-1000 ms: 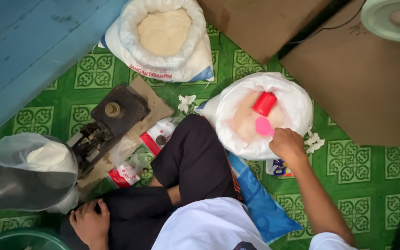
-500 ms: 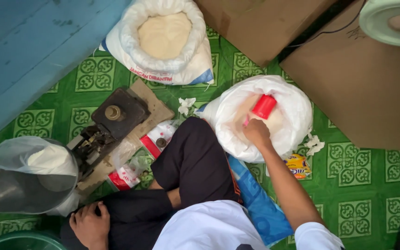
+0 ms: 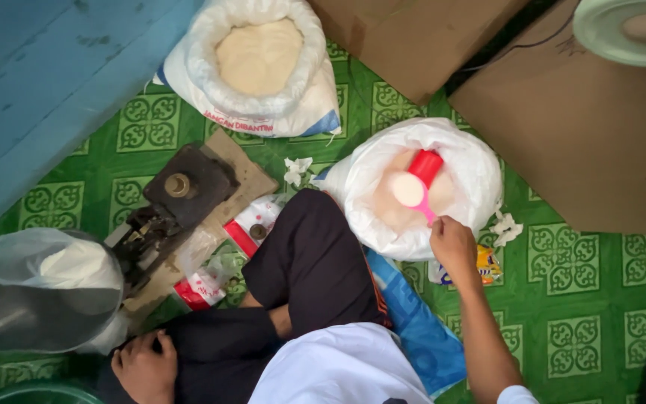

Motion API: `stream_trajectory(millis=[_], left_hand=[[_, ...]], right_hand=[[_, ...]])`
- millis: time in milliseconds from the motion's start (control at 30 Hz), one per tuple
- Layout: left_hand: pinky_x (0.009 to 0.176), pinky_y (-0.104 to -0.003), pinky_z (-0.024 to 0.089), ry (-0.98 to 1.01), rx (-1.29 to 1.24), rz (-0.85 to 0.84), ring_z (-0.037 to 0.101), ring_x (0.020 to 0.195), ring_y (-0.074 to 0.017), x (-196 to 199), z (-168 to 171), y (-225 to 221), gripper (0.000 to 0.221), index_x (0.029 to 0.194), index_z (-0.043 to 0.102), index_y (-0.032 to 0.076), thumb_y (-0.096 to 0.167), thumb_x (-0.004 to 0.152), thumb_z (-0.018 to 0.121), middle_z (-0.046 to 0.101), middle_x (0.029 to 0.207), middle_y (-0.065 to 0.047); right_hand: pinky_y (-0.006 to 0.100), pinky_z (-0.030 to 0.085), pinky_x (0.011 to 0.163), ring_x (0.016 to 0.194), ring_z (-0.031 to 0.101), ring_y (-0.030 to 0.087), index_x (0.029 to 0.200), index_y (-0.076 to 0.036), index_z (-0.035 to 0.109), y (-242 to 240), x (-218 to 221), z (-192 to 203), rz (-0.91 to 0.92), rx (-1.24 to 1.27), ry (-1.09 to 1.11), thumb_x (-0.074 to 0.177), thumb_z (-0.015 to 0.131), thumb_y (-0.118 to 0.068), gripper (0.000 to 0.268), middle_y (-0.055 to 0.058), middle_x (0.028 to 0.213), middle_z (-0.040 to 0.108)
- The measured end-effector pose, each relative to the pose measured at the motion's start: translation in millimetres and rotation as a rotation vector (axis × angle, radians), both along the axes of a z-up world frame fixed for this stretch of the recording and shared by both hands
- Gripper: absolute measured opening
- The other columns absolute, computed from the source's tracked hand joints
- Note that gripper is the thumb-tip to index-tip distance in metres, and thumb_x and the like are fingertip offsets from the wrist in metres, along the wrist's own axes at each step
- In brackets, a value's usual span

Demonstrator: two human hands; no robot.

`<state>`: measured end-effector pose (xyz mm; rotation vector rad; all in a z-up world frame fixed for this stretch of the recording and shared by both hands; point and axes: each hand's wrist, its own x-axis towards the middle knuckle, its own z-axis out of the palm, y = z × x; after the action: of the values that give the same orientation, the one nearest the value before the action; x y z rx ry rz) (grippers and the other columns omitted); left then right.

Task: Scooping white powder from a large sack into a funnel to fill smaller plastic bags for packaging.

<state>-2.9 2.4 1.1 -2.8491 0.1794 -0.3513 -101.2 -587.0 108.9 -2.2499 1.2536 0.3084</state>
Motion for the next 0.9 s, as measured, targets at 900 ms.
stream_trajectory(millis=[900], left_hand=[[0.11, -0.038, 0.045, 0.122, 0.043, 0.081, 0.067, 0.101, -0.0177, -5.5, -16.5, 14.0, 0.029, 0.093, 0.077, 0.029, 0.04, 0.102, 0.052, 0.074, 0.099, 0.004]], right_hand=[[0.022, 0.012, 0.035, 0.039, 0.021, 0.005, 0.067, -0.01, 0.051, 5.8, -65.6, -73.9, -0.418, 0.662, -0.55, 0.095, 0.052, -0.029, 0.034, -0.005, 0.05, 0.028]])
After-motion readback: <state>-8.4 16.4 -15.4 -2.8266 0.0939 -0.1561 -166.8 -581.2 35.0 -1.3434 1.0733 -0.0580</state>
